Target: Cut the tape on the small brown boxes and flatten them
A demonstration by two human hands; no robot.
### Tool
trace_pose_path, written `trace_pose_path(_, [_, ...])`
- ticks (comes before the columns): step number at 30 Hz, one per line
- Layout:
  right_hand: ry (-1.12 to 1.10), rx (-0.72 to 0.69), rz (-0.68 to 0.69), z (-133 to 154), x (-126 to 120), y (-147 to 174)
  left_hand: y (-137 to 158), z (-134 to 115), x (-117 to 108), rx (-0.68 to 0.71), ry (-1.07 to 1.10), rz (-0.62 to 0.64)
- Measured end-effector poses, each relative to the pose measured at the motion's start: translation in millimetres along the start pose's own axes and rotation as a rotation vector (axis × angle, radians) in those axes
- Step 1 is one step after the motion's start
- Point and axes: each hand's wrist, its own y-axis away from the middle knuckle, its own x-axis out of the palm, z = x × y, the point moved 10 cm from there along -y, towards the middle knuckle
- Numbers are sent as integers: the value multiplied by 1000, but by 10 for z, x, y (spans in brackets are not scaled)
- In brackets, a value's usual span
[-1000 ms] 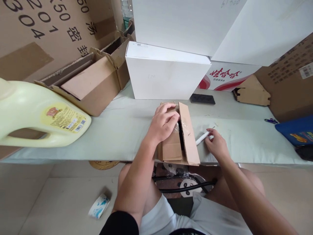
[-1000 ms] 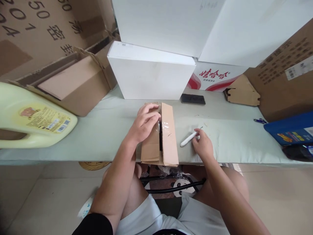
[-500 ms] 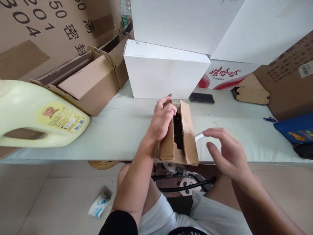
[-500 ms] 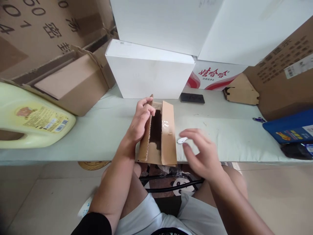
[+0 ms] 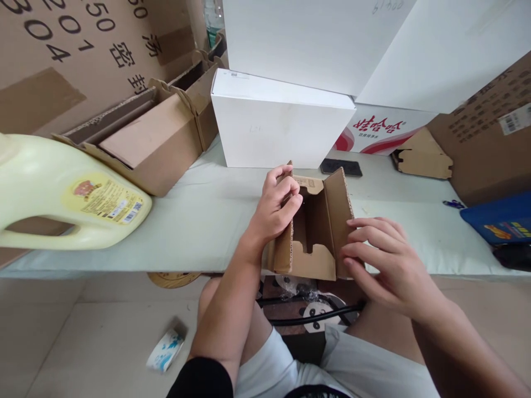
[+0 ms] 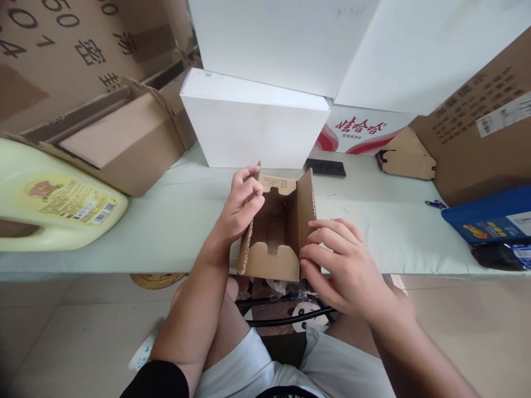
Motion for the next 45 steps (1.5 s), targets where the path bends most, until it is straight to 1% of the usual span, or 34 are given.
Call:
trace_pose_path(3, [17, 29, 27, -105, 15, 35, -7, 2, 26, -12, 21, 16])
trace_pose_path(7, [64, 108, 105, -242, 156, 108, -3, -11, 51, -20, 41, 28])
trace_pose_path(13, [106, 183, 205, -286, 306, 143, -7, -20, 76, -18, 58, 37])
trace_pose_path(19, [166, 147, 229, -235, 379, 56, -13, -3, 104, -40, 74, 43])
trace_pose_path(24, [86, 180, 241, -259, 440, 42, -8, -13, 92, -34, 52, 44])
trace_pose_path(27, [69, 156, 262, -215, 490, 25, -11, -17, 92, -22, 40, 42])
trace_pose_path(30, [77, 130, 325, -154, 580, -1, -14, -11, 95, -20, 45, 35])
trace_pose_path(34, [69, 184, 425, -153, 694, -26, -11, -17, 102, -20, 36, 47])
trace_pose_path(36, [89, 199, 424, -164, 694, -51, -8, -12, 99, -30, 29, 50])
trace_pose_path(41, [104, 129, 417, -126, 699, -88, -6, -8, 89, -30, 42, 43])
trace_pose_path(45, [152, 114, 440, -118, 729, -115, -11, -7, 102, -21, 33, 44])
